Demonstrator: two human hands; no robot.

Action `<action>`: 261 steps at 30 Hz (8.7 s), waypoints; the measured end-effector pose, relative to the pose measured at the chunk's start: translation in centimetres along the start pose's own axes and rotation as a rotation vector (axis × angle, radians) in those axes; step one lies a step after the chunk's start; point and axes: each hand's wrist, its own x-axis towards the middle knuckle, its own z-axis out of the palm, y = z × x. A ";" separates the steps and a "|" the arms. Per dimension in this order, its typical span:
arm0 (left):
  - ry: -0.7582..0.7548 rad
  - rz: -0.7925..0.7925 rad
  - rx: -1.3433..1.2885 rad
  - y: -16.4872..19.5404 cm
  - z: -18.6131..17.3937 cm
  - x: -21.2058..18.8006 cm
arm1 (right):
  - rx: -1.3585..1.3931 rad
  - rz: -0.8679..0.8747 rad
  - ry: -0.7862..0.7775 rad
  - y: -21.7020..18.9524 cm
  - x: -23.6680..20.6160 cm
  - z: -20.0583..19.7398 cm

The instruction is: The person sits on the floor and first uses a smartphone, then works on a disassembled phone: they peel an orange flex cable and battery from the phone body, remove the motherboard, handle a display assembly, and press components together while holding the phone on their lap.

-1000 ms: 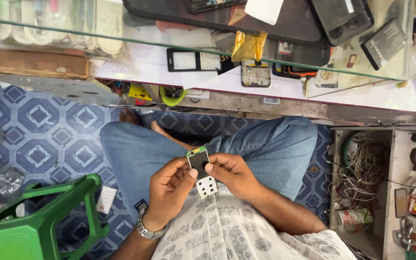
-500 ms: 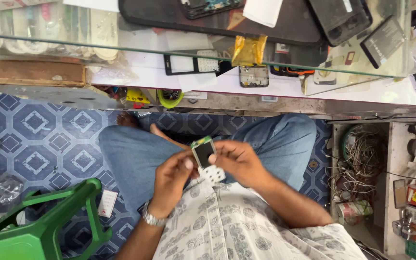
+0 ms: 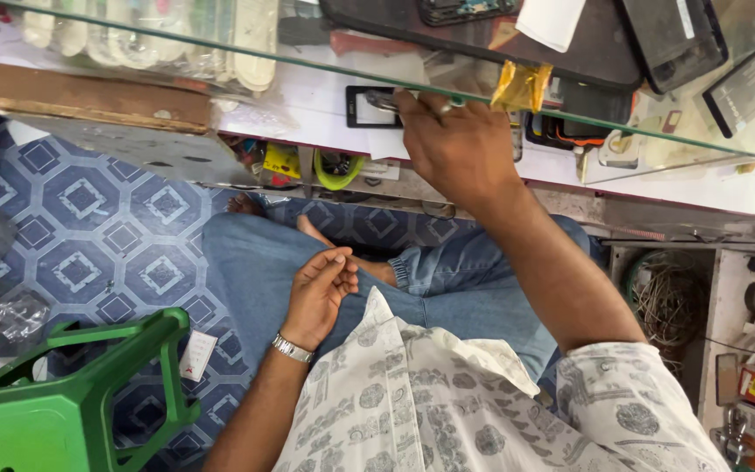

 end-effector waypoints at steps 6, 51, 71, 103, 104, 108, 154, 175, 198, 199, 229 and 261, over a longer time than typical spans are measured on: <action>-0.015 0.010 -0.057 0.5 -0.3 -0.6 | -0.159 -0.116 -0.071 -0.2 0.7 3.2; -0.022 -0.016 -0.067 0.0 -0.8 0.5 | -0.141 0.459 -0.079 0.8 -11.7 -0.4; -0.014 -0.025 -0.055 0.0 -0.6 0.5 | 0.627 0.575 0.264 7.5 -12.1 0.5; -0.075 0.039 0.240 0.7 2.6 -0.6 | 0.828 0.311 0.386 0.4 -13.1 -5.8; -0.119 0.063 0.298 1.1 3.5 -1.0 | 0.935 0.263 0.350 0.2 -13.6 -6.2; -0.328 -0.029 0.181 3.7 6.8 -2.7 | 1.179 0.004 0.253 -1.4 -14.9 -6.5; -0.330 -0.112 -0.072 2.4 10.2 -7.3 | 1.012 0.581 0.048 -7.9 -15.0 -4.2; -0.301 0.022 -0.182 4.2 9.9 -7.0 | 1.107 -0.181 -0.346 -9.8 -13.9 -7.9; -0.446 0.137 -0.111 3.5 10.1 -8.5 | 0.764 0.208 -0.129 -9.1 -12.2 -7.1; -0.427 0.139 -0.094 3.7 10.2 -8.4 | 0.763 0.203 -0.131 -9.3 -12.3 -7.0; -0.427 0.087 -0.099 3.6 9.9 -7.8 | 0.877 0.231 -0.045 -9.7 -14.7 -6.7; -0.230 0.160 -0.100 3.7 11.9 -8.4 | 0.509 0.099 -0.221 -10.6 -14.1 -7.0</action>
